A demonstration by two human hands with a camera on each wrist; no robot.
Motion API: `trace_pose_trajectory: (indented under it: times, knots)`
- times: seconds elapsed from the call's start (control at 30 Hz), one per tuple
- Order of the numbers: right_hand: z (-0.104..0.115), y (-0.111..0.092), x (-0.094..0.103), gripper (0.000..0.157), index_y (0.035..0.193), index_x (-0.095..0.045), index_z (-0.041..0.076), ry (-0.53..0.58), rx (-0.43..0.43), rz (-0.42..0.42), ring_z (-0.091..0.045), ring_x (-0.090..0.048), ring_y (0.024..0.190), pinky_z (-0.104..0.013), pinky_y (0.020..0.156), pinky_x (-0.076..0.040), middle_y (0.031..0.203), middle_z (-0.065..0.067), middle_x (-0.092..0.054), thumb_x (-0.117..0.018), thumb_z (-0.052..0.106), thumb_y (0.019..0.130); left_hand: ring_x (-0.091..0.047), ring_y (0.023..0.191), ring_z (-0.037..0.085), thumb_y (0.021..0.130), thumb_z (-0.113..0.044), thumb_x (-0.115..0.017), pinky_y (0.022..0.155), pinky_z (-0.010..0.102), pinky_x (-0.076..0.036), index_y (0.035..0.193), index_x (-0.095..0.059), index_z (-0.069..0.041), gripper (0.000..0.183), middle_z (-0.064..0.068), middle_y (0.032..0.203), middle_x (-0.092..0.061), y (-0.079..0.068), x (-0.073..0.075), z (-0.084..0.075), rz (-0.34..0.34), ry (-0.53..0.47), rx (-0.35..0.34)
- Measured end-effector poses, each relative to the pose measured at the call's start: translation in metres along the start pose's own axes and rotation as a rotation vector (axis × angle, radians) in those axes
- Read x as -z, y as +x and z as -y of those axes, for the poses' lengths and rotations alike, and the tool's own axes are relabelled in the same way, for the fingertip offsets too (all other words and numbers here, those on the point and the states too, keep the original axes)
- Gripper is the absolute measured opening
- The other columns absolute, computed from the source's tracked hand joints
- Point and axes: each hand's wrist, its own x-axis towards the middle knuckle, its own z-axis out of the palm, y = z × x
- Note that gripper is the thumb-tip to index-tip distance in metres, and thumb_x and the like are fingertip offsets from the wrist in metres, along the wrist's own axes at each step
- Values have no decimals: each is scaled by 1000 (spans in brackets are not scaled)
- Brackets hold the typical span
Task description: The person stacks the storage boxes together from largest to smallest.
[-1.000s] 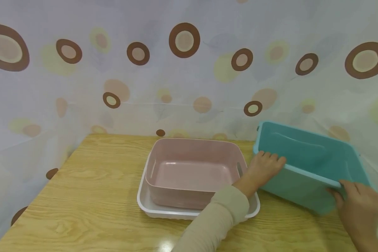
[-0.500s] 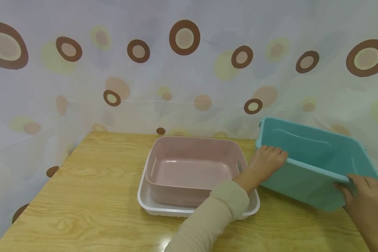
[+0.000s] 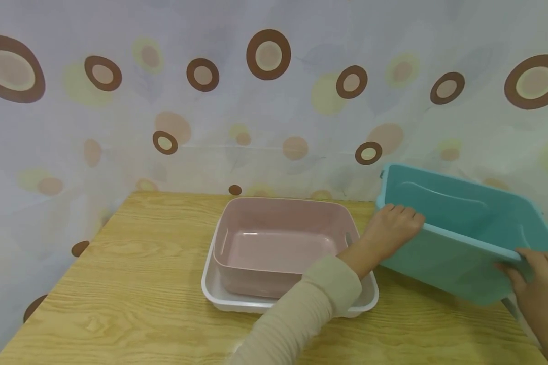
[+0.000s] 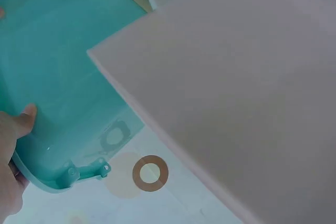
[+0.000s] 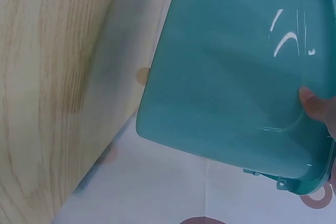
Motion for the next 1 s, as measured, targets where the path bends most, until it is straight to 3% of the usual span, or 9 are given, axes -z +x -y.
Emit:
trace_pose_trajectory:
  times: [0.17, 0.3, 0.6, 0.63, 0.73, 0.83, 0.87, 1.0]
  knots:
    - [1, 5, 2, 83, 89, -58, -14, 47, -63, -44, -49, -49, 81, -58, 75, -41, 87, -36, -55, -24, 62, 85, -32, 55, -1, 93, -6, -40, 51, 19, -15, 72, -54, -28, 33, -18, 65, -52, 4, 6, 2, -48, 6, -6]
    - [3, 9, 6, 85, 89, -58, -15, 52, -90, -29, -49, -49, 82, -58, 75, -40, 89, -36, -55, -24, 63, 83, -31, 55, -1, 93, -5, -39, 51, 18, -14, 71, -54, -28, 35, -19, 65, -52, 6, 10, 4, -67, 24, 0]
    - [0, 18, 7, 85, 88, -56, -16, 104, -66, -24, -51, -49, 78, -55, 70, -38, 85, -38, -53, -26, 63, 83, -39, 58, -2, 95, -7, -38, 52, 19, -16, 82, -60, -28, 33, -18, 72, -57, 8, 18, 12, -32, 12, -14]
    - [-1, 19, 7, 85, 87, -56, -17, 119, -69, -24, -50, -48, 76, -48, 71, -41, 85, -38, -53, -27, 63, 82, -38, 58, -2, 95, -7, -38, 52, 19, -16, 82, -60, -28, 33, -18, 72, -57, 8, 19, 12, -33, 10, -14]
    - [-3, 21, 8, 85, 84, -56, -17, 181, -79, -32, -7, -58, 78, -18, 78, -37, 81, -38, -54, -31, 64, 80, -37, 59, -1, 95, -6, -37, 52, 19, -17, 83, -60, -28, 34, -18, 72, -56, 10, 24, 14, -22, 10, -28]
    - [-3, 22, 10, 85, 82, -55, -18, 236, -94, -35, 28, -30, 89, -2, 76, -15, 78, -38, -54, -35, 65, 78, -35, 59, 0, 95, -5, -36, 53, 19, -17, 83, -59, -27, 33, -17, 73, -55, 11, 29, 15, -12, 3, -40]
    - [-4, 22, 10, 85, 82, -55, -18, 245, -98, -33, 31, -18, 92, 0, 75, -14, 78, -38, -54, -36, 65, 77, -34, 59, 0, 94, -5, -36, 53, 19, -17, 83, -58, -27, 33, -17, 73, -55, 11, 30, 16, -13, -3, -42]
    - [-5, 24, 14, 86, 82, -55, -17, 233, -100, -10, 32, -17, 89, -4, 69, -16, 77, -37, -54, -35, 66, 76, -31, 58, 1, 94, -6, -36, 53, 19, -15, 80, -59, -27, 33, -17, 71, -55, 12, 32, 17, -36, -22, -28]
